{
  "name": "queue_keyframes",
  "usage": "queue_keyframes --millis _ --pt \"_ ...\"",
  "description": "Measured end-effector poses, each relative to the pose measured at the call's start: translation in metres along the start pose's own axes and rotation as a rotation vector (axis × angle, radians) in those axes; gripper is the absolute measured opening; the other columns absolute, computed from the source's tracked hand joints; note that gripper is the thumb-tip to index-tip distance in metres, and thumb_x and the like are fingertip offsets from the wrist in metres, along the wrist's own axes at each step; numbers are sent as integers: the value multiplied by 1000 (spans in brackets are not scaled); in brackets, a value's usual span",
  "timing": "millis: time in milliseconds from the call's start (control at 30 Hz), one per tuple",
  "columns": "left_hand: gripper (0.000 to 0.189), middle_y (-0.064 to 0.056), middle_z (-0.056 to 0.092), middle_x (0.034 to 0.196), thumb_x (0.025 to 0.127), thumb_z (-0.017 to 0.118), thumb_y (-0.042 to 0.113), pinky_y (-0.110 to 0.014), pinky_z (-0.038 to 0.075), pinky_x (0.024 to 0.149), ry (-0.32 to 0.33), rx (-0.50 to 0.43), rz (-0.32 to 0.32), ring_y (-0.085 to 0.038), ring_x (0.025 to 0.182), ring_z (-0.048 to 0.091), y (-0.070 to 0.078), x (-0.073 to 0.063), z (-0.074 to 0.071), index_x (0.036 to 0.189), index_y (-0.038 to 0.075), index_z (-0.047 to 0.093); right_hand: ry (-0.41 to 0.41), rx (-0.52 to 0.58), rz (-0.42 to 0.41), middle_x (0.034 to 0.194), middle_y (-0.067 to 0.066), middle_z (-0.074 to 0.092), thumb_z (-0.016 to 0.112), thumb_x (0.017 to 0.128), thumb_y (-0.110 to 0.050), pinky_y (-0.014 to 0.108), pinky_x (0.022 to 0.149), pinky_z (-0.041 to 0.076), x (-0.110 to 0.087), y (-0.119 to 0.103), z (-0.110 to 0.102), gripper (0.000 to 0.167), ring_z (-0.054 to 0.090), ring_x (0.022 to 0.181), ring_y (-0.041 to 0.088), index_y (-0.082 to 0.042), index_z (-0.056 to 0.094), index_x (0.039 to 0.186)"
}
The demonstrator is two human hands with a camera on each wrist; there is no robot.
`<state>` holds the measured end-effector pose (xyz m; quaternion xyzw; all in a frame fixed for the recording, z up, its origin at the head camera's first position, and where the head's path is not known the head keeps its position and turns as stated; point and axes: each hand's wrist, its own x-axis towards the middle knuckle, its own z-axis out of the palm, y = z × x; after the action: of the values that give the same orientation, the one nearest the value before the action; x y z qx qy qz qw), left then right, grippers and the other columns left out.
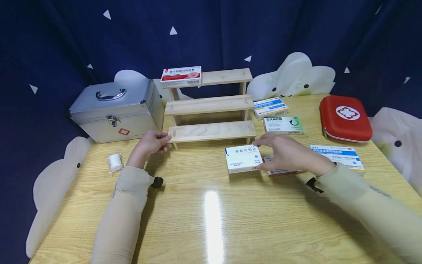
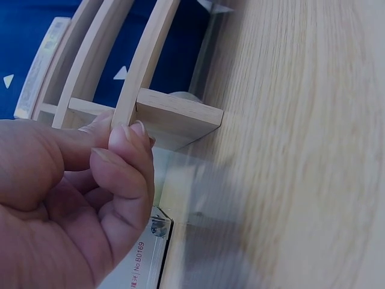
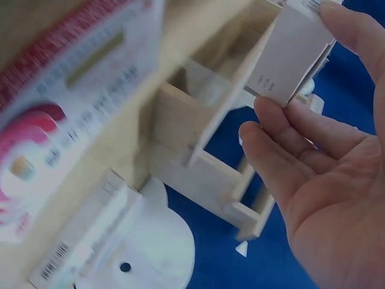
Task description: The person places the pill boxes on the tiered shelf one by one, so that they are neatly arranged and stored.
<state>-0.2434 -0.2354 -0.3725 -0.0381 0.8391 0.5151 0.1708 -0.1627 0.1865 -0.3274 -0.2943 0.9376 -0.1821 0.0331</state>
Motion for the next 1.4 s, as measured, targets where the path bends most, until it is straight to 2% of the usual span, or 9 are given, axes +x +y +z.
queue_keyframes --millis 233,367,600,733,800,900,1067,1300,1400 --pt "44 -24 62 107 105 51 18 -22 52 65 5 -8 2 -9 66 57 -1 -1 -3 138 -10 48 31 -35 22 132 18 60 91 70 -36 56 97 46 8 -1 -33 71 56 120 36 -7 65 129" --pt "43 -24 62 106 105 51 18 -21 52 64 9 -10 3 -9 66 57 -2 -1 -3 137 -10 49 71 -54 22 130 17 61 91 71 -33 54 95 47 18 1 -56 68 57 116 34 -6 65 128" --pt "42 -24 63 105 105 51 18 -22 52 63 15 -10 3 -10 66 58 -2 -1 -5 136 -11 49 85 -98 46 127 18 61 88 75 -37 50 87 50 41 7 -96 71 58 102 30 -3 62 131" --pt "41 -26 63 106 105 51 17 -21 51 62 18 2 4 -10 66 58 -3 -1 -6 135 -11 51 68 -108 75 127 18 61 86 77 -41 49 89 49 59 10 -113 76 56 103 31 -1 58 135" --pt "41 -26 63 106 105 51 17 -21 52 63 19 5 3 -10 66 58 -4 -1 -6 135 -11 51 53 -101 98 131 19 59 84 78 -44 52 93 48 69 11 -121 78 55 109 34 -1 56 137" --pt "42 -24 64 106 105 51 18 -23 52 66 18 2 -2 -10 67 58 -4 0 -6 136 -10 50 30 -95 131 134 20 57 82 79 -50 54 97 45 86 14 -132 82 52 116 37 -1 54 139" --pt "42 -23 64 103 104 52 17 -23 53 65 17 -3 -1 -11 67 59 -4 0 -5 136 -10 50 2 -86 187 138 21 54 77 79 -57 53 99 44 112 20 -148 89 51 117 35 -2 50 143" --pt "41 -25 63 105 105 52 16 -22 53 65 16 5 16 -11 67 59 -2 1 -2 135 -12 50 -12 -20 202 139 20 53 76 81 -55 52 100 40 144 29 -159 82 45 116 36 -2 54 141" --pt "40 -25 63 104 104 52 15 -21 52 64 17 4 15 -11 67 59 -2 1 -1 134 -11 51 -18 -5 212 140 21 51 76 81 -56 54 103 39 157 31 -160 86 45 119 36 -1 50 143"
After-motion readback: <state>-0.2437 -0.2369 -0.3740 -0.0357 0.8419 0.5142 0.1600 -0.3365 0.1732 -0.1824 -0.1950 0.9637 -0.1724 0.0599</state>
